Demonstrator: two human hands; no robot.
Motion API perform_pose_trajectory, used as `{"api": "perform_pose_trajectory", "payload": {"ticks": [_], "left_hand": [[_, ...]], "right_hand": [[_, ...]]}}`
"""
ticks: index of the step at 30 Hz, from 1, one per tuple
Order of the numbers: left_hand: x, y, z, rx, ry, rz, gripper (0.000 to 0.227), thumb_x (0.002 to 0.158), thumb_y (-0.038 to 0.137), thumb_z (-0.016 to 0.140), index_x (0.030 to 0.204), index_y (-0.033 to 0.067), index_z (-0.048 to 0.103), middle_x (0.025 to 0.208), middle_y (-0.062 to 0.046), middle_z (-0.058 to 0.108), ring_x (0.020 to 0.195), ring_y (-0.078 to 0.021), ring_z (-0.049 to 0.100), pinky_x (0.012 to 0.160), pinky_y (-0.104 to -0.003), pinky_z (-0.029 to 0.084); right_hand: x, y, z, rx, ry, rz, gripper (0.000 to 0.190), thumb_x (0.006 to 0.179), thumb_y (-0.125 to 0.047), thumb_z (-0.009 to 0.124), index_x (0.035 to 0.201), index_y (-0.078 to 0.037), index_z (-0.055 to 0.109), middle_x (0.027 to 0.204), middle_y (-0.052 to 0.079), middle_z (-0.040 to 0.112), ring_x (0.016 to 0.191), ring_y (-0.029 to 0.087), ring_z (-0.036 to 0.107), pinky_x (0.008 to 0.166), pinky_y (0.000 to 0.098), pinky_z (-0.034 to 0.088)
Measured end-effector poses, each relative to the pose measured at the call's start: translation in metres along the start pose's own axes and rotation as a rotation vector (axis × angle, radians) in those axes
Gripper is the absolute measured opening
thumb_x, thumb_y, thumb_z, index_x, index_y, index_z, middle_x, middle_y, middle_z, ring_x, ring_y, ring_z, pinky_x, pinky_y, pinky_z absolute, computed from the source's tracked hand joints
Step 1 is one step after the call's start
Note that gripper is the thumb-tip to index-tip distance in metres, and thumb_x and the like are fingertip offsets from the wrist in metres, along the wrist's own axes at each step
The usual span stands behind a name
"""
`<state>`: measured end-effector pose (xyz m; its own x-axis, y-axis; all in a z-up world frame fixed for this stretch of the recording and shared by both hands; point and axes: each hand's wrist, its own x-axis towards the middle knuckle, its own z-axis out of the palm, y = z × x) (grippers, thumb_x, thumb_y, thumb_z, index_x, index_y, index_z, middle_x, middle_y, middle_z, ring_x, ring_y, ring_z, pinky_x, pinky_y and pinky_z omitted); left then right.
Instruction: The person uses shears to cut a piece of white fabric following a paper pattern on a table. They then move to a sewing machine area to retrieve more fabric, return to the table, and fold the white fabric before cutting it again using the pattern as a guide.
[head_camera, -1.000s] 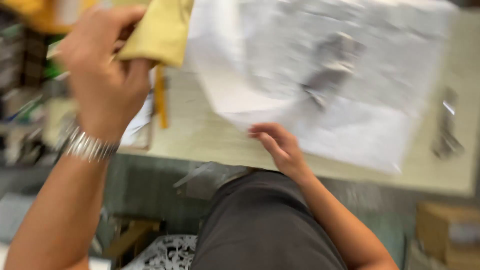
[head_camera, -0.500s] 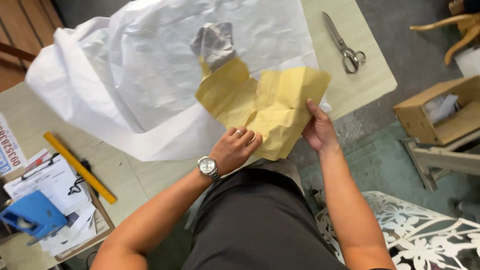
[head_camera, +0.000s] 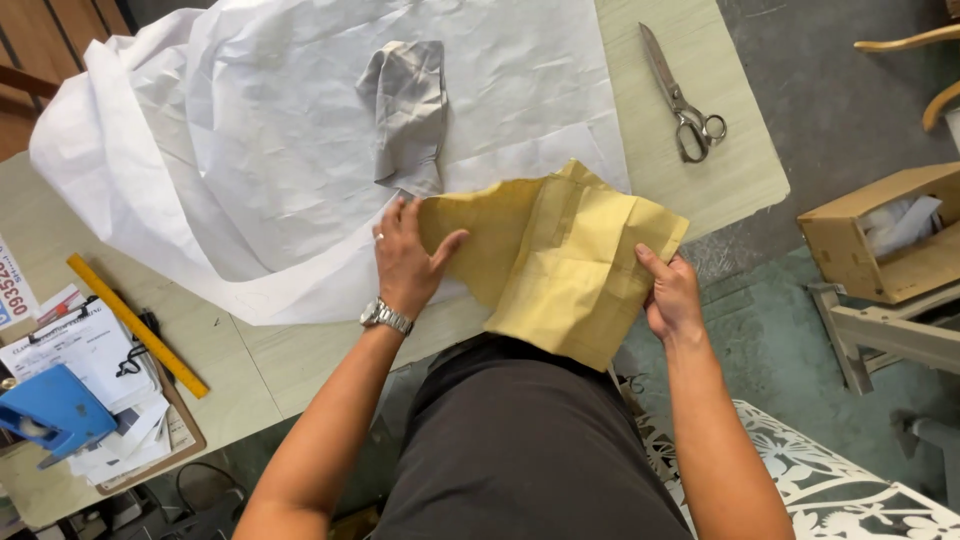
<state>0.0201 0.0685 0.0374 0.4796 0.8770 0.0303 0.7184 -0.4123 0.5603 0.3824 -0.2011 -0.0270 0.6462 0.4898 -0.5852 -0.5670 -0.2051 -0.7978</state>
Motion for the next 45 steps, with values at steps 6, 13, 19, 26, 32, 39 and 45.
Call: {"api": "perform_pose_trajectory", "payload": {"ticks": [6,13,19,26,32,39,45], "left_hand": [[0.037,-0.042,0.045,0.015,-0.204,-0.234,0.058,0.107,0.032,0.094,0.158,0.0238,0.068,0.11,-0.013,0.091,0.112,-0.0496,0.089,0.1,-0.067,0.065],[0.024,0.029,-0.112,-1.323,-0.241,-0.595,0.053,0.105,0.011,0.095,0.154,0.0065,0.076,0.119,-0.02,0.089,0.092,-0.0359,0.094,0.078,-0.053,0.082],[-0.024,0.14,-0.28,-1.45,-0.018,-0.265,0.065,0.106,0.005,0.092,0.166,0.0088,0.07,0.161,-0.023,0.082,0.134,-0.0374,0.087,0.114,-0.05,0.081],[0.044,0.196,-0.161,-0.666,-0.105,0.533,0.071,0.13,0.005,0.096,0.182,0.0168,0.049,0.099,0.002,0.071,0.076,-0.008,0.059,0.068,-0.023,0.05],[0.108,0.103,0.052,-0.403,-0.313,0.605,0.074,0.124,0.034,0.087,0.186,0.022,0.048,0.109,-0.001,0.076,0.099,-0.0287,0.075,0.093,-0.05,0.059],[0.07,0.03,0.056,-0.032,-0.092,0.586,0.059,0.119,0.035,0.091,0.169,0.0081,0.075,0.16,-0.019,0.079,0.16,-0.0476,0.067,0.135,-0.064,0.047],[0.033,-0.072,-0.035,0.618,-0.214,0.195,0.114,0.099,0.058,0.101,0.192,0.0072,0.059,0.141,-0.017,0.085,0.15,-0.0444,0.071,0.133,-0.086,0.029]], "right_hand": [[-0.002,0.018,-0.02,-0.168,0.015,-0.092,0.043,0.119,-0.022,0.092,0.158,-0.009,0.079,0.13,0.018,0.09,0.112,0.03,0.092,0.09,0.0528,0.076],[-0.101,-0.05,0.056,-0.975,0.1,-0.977,0.109,0.113,-0.04,0.104,0.19,0.009,0.044,0.179,0.041,0.056,0.166,0.068,0.051,0.142,0.0715,0.036],[-0.15,-0.001,0.221,-0.393,-0.929,-0.439,0.098,0.125,-0.015,0.063,0.2,-0.013,-0.001,0.212,0.019,-0.001,0.198,0.034,0.006,0.161,0.0561,0.005],[-0.111,-0.012,0.206,0.103,-0.6,-0.047,0.088,0.114,-0.057,0.05,0.192,-0.018,0.035,0.197,0.016,0.039,0.181,0.035,0.042,0.143,0.0582,0.038],[-0.038,-0.001,0.136,0.239,-0.442,0.067,0.109,0.11,-0.091,0.047,0.194,-0.023,0.035,0.189,0.016,0.062,0.165,0.036,0.069,0.128,0.0553,0.061],[0.008,0.003,0.063,-0.562,-0.184,-0.429,0.118,0.103,-0.023,0.114,0.192,-0.011,0.037,0.144,0.02,0.082,0.126,0.035,0.088,0.105,0.046,0.073],[0.016,-0.015,0.066,-0.748,-0.168,-0.295,0.065,0.108,-0.021,0.1,0.167,-0.029,0.075,0.111,-0.003,0.093,0.096,0.012,0.089,0.08,0.0285,0.07]]}}
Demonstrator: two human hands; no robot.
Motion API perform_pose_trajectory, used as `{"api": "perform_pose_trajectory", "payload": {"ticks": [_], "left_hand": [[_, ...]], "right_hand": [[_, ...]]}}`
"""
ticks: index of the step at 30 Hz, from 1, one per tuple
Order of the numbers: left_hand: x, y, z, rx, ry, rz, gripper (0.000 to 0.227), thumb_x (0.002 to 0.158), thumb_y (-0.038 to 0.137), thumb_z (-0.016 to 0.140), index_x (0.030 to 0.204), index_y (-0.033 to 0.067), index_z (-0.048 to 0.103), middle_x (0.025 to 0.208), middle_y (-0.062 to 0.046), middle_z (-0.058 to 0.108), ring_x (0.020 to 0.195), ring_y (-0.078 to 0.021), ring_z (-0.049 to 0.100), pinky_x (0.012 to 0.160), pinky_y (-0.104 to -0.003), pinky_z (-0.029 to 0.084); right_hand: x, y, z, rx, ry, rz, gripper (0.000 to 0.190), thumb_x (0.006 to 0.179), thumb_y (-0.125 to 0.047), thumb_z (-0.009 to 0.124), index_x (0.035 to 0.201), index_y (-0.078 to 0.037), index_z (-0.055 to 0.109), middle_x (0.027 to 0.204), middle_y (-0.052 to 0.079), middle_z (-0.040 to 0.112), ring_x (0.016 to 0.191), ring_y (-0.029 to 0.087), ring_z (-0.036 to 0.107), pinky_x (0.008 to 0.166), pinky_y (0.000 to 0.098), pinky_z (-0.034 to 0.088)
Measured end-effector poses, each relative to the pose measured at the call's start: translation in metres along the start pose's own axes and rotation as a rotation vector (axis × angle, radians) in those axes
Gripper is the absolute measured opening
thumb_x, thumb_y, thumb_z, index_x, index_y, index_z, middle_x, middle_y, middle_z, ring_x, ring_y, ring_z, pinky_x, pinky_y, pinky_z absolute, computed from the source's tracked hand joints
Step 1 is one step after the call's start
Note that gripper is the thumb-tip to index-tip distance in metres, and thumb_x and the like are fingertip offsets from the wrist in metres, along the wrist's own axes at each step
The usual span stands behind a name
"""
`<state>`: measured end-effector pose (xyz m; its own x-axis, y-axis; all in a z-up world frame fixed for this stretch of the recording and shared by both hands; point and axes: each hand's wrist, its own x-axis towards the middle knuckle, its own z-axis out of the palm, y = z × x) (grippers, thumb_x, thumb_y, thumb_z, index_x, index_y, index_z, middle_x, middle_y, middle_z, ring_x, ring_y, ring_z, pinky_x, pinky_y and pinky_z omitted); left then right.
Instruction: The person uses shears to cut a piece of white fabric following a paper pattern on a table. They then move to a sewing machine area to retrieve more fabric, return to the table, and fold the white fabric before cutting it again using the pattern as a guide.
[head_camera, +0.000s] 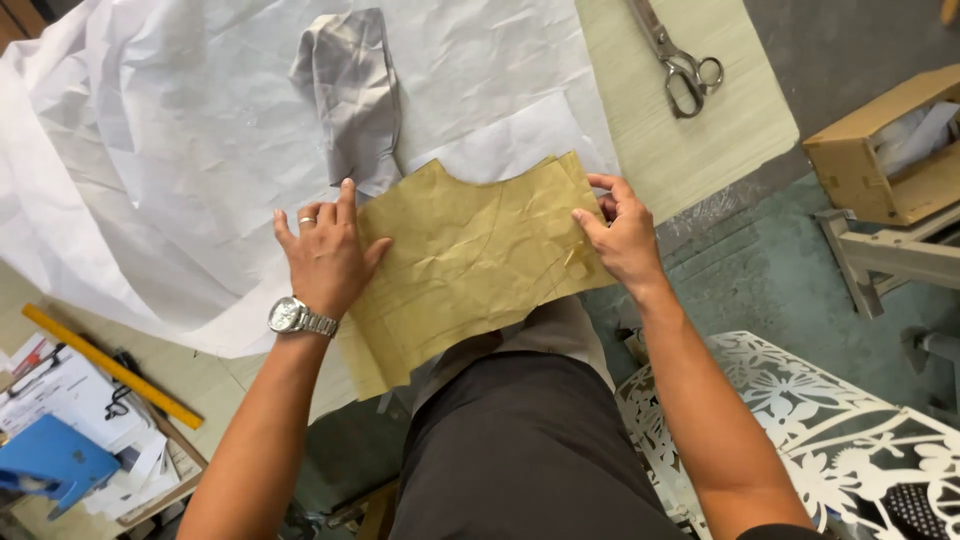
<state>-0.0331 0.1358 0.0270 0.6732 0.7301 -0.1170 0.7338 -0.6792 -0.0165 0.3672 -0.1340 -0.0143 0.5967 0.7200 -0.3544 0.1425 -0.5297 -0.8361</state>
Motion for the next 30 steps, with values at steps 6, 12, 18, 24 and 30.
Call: {"api": "perform_pose_trajectory", "payload": {"ticks": [6,12,18,24,30], "left_hand": [[-0.004,-0.039,-0.003,-0.113,0.087,0.017,0.07,0.103,0.035,0.101,0.169,0.0276,0.079,0.128,-0.001,0.083,0.149,-0.0355,0.07,0.14,-0.084,0.024],[0.044,-0.095,-0.047,0.079,0.151,0.085,0.047,0.108,0.04,0.098,0.153,0.0361,0.087,0.113,0.006,0.071,0.086,-0.0369,0.084,0.089,-0.052,0.067],[0.07,-0.082,-0.073,0.372,0.198,0.155,0.03,0.095,0.004,0.074,0.117,0.0176,0.088,0.107,-0.003,0.083,0.102,-0.035,0.08,0.124,-0.065,0.053],[0.067,0.104,-0.054,-0.082,0.337,0.489,0.052,0.126,0.037,0.086,0.166,0.007,0.074,0.179,-0.025,0.066,0.166,-0.0475,0.062,0.138,-0.069,0.051],[0.063,0.163,0.047,-0.235,0.119,0.519,0.089,0.135,0.07,0.064,0.198,0.0099,0.05,0.205,-0.025,0.027,0.191,-0.0461,0.021,0.153,-0.075,0.016]], "right_hand": [[0.042,-0.014,0.003,0.039,-0.034,-0.089,0.059,0.118,-0.032,0.096,0.169,-0.018,0.07,0.112,0.01,0.091,0.102,0.024,0.088,0.094,0.0436,0.071],[0.043,-0.049,0.028,-0.428,-0.105,-0.025,0.093,0.099,-0.037,0.1,0.176,-0.033,0.049,0.132,0.013,0.087,0.127,0.046,0.088,0.112,0.0645,0.066],[0.064,-0.031,0.034,-0.467,-0.033,-0.231,0.049,0.103,-0.018,0.076,0.15,-0.021,0.065,0.113,0.008,0.084,0.103,0.049,0.081,0.088,0.066,0.058],[0.07,-0.047,0.027,-0.448,-0.086,-0.121,0.021,0.111,-0.031,0.087,0.127,-0.017,0.085,0.121,0.008,0.092,0.108,0.037,0.084,0.093,0.0562,0.063],[0.077,-0.054,0.002,-0.448,-0.126,-0.068,0.012,0.12,-0.029,0.09,0.116,-0.018,0.088,0.107,0.003,0.09,0.093,0.022,0.081,0.083,0.0447,0.069]]}}
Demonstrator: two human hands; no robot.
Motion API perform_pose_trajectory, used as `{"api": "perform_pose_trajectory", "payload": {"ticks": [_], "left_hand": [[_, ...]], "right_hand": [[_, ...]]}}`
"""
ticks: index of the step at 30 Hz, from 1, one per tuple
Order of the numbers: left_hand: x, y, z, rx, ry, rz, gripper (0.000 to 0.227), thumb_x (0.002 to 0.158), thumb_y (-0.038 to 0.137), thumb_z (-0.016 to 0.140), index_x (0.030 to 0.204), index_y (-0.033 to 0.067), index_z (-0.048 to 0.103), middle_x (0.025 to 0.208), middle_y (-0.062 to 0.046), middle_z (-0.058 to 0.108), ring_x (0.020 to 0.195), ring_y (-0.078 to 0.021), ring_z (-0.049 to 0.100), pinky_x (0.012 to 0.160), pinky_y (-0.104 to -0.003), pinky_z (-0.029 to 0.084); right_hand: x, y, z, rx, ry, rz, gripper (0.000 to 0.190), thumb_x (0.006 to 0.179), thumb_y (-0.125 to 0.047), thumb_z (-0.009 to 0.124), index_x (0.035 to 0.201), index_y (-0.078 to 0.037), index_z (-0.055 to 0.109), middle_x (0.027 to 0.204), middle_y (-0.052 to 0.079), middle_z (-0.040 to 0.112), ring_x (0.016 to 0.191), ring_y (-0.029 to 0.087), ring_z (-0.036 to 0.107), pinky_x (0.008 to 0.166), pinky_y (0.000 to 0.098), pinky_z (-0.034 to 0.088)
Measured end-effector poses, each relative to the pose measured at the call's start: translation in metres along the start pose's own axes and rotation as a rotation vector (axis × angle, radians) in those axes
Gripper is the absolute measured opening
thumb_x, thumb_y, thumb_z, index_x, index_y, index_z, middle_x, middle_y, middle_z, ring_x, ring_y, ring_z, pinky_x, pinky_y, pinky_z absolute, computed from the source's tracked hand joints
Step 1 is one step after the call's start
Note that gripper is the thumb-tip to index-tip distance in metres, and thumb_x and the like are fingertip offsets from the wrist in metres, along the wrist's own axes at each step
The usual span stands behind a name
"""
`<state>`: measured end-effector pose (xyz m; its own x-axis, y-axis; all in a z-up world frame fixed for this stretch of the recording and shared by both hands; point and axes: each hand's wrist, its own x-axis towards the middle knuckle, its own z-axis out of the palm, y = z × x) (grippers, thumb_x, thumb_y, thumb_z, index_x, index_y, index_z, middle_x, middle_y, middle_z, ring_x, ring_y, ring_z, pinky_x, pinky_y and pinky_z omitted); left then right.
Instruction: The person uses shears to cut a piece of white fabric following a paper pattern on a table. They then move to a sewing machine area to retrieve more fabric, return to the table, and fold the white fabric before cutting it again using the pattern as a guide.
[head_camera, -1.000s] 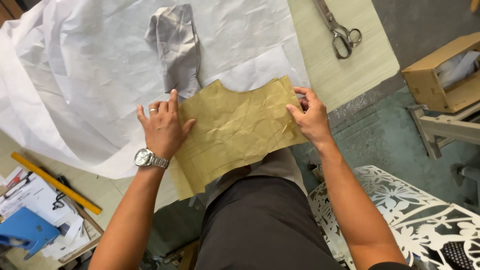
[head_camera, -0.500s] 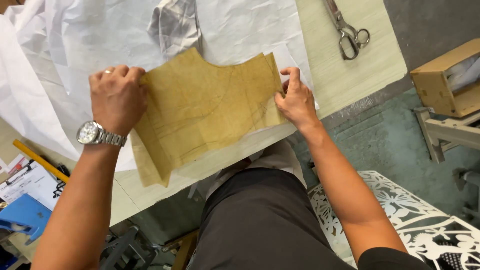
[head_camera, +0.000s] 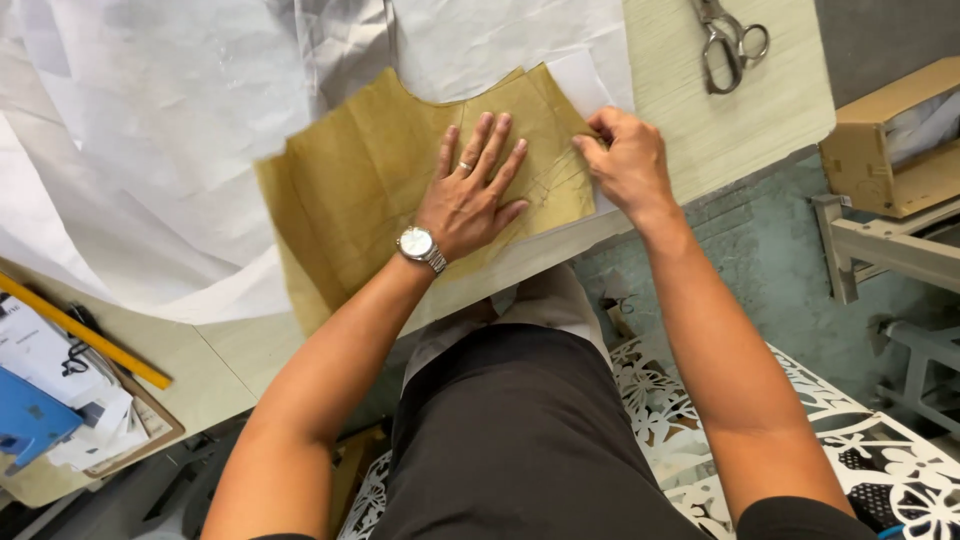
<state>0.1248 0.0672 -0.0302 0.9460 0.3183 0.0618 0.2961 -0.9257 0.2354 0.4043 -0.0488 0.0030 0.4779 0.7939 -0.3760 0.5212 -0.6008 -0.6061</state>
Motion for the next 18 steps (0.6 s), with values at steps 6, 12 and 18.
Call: {"api": "perform_pose_trajectory", "payload": {"ticks": [6,12,18], "left_hand": [[-0.008,-0.01,0.01,-0.09,-0.052,0.01,0.094,0.136,0.07,0.07,0.202,0.0101,0.039,0.207,-0.026,0.011,0.193,-0.0495,0.013,0.158,-0.067,0.03],[-0.011,-0.025,0.041,-0.425,-0.015,0.005,0.094,0.14,0.055,0.075,0.206,0.019,0.018,0.212,-0.024,0.001,0.199,-0.0507,0.001,0.163,-0.073,0.011],[-0.009,-0.023,0.026,-0.311,-0.074,0.017,0.098,0.138,0.059,0.079,0.205,0.0174,0.02,0.211,-0.024,0.004,0.198,-0.05,0.004,0.163,-0.072,0.016]], "right_hand": [[0.011,0.035,0.011,-0.051,0.102,-0.188,0.027,0.114,-0.032,0.098,0.106,-0.017,0.077,0.097,0.0,0.076,0.089,0.023,0.067,0.08,0.0455,0.054],[0.017,0.031,0.002,-0.091,0.052,-0.17,0.034,0.118,-0.043,0.094,0.106,-0.016,0.077,0.102,0.001,0.083,0.095,0.025,0.076,0.086,0.0478,0.058],[0.02,0.021,-0.014,-0.168,-0.141,-0.09,0.029,0.125,-0.038,0.09,0.114,-0.017,0.073,0.106,0.003,0.078,0.095,0.024,0.071,0.091,0.0501,0.059]]}}
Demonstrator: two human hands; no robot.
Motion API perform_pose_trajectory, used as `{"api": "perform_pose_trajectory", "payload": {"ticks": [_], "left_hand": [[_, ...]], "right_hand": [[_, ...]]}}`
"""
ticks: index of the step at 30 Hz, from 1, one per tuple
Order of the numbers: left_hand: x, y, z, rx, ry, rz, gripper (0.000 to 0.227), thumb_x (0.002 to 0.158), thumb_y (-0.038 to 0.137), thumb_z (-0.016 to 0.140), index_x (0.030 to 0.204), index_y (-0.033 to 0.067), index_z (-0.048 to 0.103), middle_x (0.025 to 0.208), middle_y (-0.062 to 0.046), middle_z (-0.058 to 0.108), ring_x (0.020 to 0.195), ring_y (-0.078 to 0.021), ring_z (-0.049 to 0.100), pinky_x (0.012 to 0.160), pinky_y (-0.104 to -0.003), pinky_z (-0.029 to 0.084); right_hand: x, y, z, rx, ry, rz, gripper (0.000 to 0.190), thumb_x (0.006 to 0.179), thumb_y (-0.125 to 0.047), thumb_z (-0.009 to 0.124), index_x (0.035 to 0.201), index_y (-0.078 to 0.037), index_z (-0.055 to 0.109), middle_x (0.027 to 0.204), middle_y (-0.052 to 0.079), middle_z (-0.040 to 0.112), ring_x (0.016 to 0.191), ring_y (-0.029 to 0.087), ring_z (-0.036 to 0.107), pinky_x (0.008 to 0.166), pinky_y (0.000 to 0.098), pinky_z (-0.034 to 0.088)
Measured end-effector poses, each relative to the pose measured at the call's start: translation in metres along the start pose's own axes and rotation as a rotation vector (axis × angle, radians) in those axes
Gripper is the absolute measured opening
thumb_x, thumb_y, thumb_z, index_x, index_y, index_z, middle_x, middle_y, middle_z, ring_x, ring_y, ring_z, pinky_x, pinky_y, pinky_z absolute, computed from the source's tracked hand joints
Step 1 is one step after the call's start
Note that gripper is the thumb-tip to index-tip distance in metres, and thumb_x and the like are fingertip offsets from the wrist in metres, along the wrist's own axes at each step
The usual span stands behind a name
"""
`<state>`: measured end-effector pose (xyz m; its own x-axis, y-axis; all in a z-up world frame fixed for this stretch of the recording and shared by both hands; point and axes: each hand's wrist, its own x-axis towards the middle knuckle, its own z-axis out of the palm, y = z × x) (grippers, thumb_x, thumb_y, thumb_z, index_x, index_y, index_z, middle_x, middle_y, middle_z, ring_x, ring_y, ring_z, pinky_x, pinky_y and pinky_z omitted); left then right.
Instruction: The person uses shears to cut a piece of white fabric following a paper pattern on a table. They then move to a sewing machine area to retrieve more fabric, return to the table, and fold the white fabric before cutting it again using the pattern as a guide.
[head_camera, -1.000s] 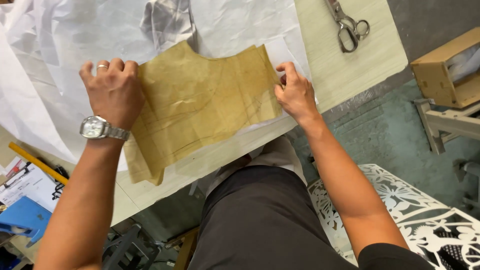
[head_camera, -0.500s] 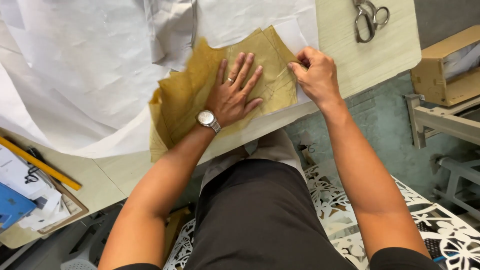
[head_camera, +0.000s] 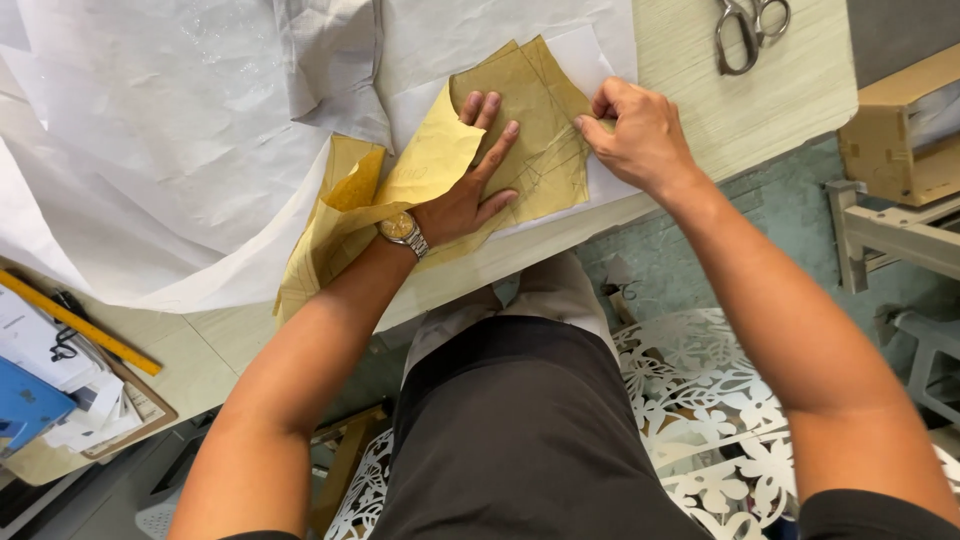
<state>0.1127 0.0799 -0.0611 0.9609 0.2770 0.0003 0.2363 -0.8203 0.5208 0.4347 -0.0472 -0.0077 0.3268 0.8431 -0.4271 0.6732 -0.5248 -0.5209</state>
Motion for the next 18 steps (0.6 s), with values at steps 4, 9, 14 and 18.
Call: {"api": "perform_pose_trajectory", "payload": {"ticks": [4,9,14,18], "left_hand": [[0.0,0.006,-0.004,0.029,-0.038,0.02,0.098,0.139,0.062,0.075,0.206,0.0152,0.021,0.211,-0.025,0.003,0.197,-0.0498,0.003,0.162,-0.073,0.017],[0.01,0.026,-0.002,0.071,0.061,0.039,0.103,0.131,0.053,0.089,0.206,0.0171,0.028,0.211,-0.023,0.01,0.198,-0.0487,0.01,0.157,-0.077,0.036],[0.028,0.047,-0.012,0.163,-0.012,0.081,0.094,0.135,0.072,0.075,0.202,0.0134,0.042,0.205,-0.028,0.024,0.191,-0.0537,0.024,0.15,-0.083,0.008],[0.028,0.047,-0.012,0.192,-0.009,0.109,0.098,0.133,0.076,0.072,0.201,0.0128,0.042,0.204,-0.029,0.029,0.19,-0.0535,0.029,0.147,-0.084,0.012]], "right_hand": [[0.002,0.003,-0.014,0.061,-0.068,-0.021,0.018,0.12,-0.031,0.085,0.11,-0.019,0.075,0.097,-0.002,0.077,0.092,0.021,0.071,0.09,0.045,0.057],[-0.002,0.005,-0.01,0.067,-0.013,-0.131,0.02,0.118,-0.024,0.086,0.106,-0.015,0.072,0.102,0.001,0.073,0.093,0.023,0.067,0.086,0.0446,0.054],[-0.006,-0.002,-0.014,0.087,0.006,-0.131,0.019,0.116,-0.023,0.085,0.105,-0.014,0.072,0.099,0.001,0.072,0.092,0.022,0.066,0.084,0.0432,0.054],[-0.009,-0.005,-0.021,0.134,-0.012,-0.075,0.016,0.117,-0.019,0.089,0.111,-0.013,0.076,0.104,0.003,0.074,0.097,0.022,0.067,0.086,0.0413,0.057]]}}
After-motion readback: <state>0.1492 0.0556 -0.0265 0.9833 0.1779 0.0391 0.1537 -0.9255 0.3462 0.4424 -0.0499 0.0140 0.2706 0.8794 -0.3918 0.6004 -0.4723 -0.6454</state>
